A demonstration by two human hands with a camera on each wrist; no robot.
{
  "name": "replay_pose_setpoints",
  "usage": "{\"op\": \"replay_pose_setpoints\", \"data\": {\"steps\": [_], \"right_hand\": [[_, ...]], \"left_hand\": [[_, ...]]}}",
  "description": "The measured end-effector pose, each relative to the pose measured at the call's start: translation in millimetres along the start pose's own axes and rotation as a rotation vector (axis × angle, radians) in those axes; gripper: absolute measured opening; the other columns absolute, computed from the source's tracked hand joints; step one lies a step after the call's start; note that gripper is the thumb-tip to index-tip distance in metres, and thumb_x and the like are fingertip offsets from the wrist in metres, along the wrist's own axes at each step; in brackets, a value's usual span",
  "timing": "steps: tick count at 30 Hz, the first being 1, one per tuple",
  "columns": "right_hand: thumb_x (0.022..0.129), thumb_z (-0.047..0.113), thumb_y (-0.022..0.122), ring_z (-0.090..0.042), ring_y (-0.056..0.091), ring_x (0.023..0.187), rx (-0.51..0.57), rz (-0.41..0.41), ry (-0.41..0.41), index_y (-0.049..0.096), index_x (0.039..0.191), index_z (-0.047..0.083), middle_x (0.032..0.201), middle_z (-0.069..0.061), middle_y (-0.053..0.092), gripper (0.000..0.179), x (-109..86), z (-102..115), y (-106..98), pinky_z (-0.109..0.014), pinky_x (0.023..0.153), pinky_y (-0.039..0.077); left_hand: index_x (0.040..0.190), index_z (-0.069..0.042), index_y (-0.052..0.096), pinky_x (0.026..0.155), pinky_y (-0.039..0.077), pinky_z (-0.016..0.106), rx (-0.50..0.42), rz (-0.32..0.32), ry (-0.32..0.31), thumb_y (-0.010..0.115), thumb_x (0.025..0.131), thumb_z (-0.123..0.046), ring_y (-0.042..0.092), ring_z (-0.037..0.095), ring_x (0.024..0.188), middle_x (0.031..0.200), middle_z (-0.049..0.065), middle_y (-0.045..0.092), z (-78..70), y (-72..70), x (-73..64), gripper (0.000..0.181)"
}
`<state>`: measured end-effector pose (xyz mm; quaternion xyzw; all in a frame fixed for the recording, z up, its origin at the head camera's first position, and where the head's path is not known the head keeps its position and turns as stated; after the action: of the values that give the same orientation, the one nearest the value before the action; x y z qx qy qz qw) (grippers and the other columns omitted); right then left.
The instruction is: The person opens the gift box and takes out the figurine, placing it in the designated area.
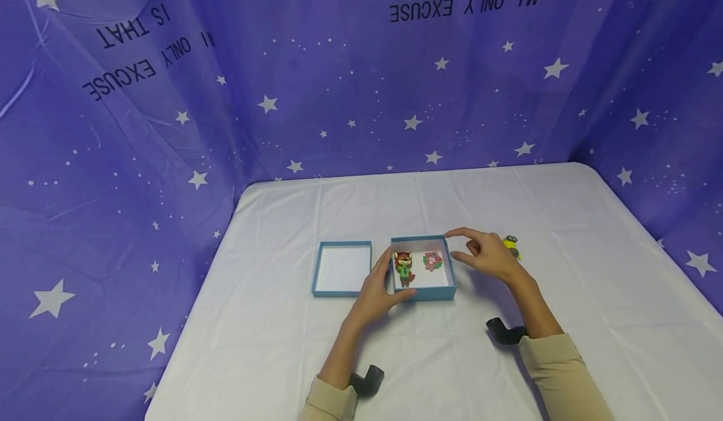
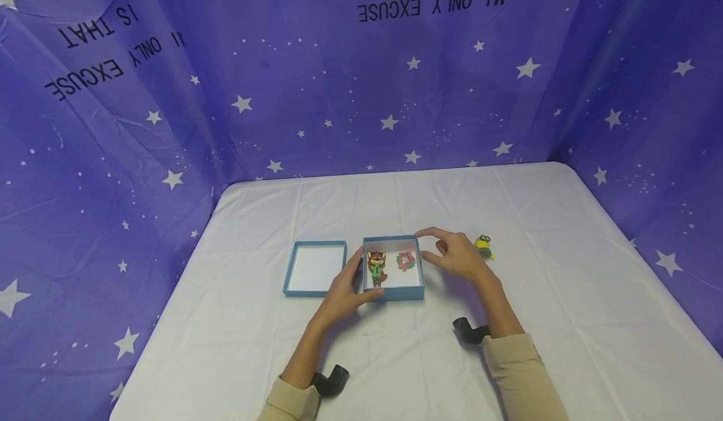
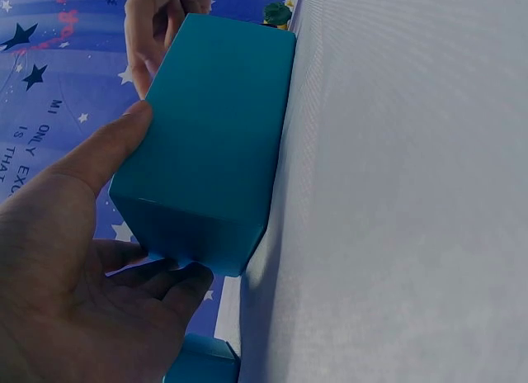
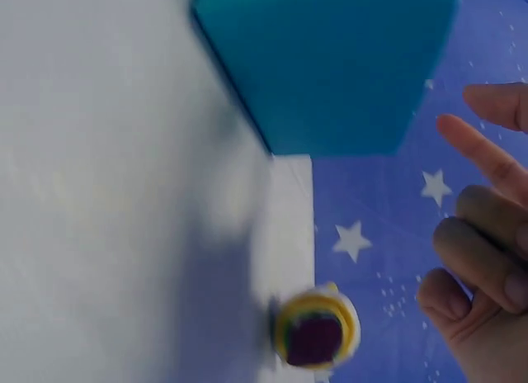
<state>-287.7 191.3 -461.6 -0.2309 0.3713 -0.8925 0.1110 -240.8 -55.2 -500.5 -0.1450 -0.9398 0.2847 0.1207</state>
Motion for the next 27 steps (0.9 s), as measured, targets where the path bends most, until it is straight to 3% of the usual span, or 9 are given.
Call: {"op": "replay_pose_setpoints", "data": {"steps": [5,11,22,27], "right_hand": [[0.08,0.027,0.072,-0.006,0.021,0.045,-0.075,0.045,0.053,0.066,0.111,0.019,0.048,0.011,0.024,0.033,1.8,5,15,-0.026,0.048,0.023],[0.081,0.032,0.07,-0.008,0.025,0.044,-0.13,0.088,0.152,0.066,0.112,0.02,0.049,0.008,0.03,0.034,4.9,12,29,-0.024,0.039,0.022],[0.077,0.04,0.071,-0.011,0.026,0.04,-0.259,-0.058,0.271,0.07,0.101,0.017,0.045,0.005,0.031,0.033,4.6,24,45,-0.026,0.034,0.021],[0.074,0.045,0.072,-0.014,0.034,0.044,-0.319,-0.049,0.332,0.069,0.099,0.017,0.049,0.002,0.039,0.038,3.6,24,49,-0.029,0.036,0.027]], "left_hand": [[0.148,-0.007,0.015,0.108,0.023,0.043,-0.003,0.005,-0.003,0.073,0.076,-0.044,0.02,0.027,0.137,0.151,0.014,0.019,0.0,0.2,-0.1,0.099],[0.148,-0.004,0.015,0.108,0.023,0.043,0.002,0.0,0.01,0.072,0.077,-0.043,0.021,0.028,0.136,0.151,0.015,0.019,0.7,0.0,0.0,0.099],[0.148,-0.005,0.014,0.107,0.024,0.045,0.002,-0.004,0.018,0.073,0.077,-0.043,0.021,0.029,0.136,0.151,0.016,0.02,0.5,-0.3,0.0,0.1],[0.147,-0.003,0.014,0.108,0.023,0.045,-0.002,-0.006,0.023,0.072,0.077,-0.043,0.021,0.029,0.136,0.151,0.016,0.019,-0.6,-0.5,-0.2,0.1]]}}
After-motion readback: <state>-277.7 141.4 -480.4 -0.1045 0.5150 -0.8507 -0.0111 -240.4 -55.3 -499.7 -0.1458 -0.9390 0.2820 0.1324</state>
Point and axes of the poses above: each hand's wrist, its own x-axis towards the middle knuckle, its own y-axis out of the palm, z = x × y, the point moved 4 cm from there along x, towards the middle knuckle
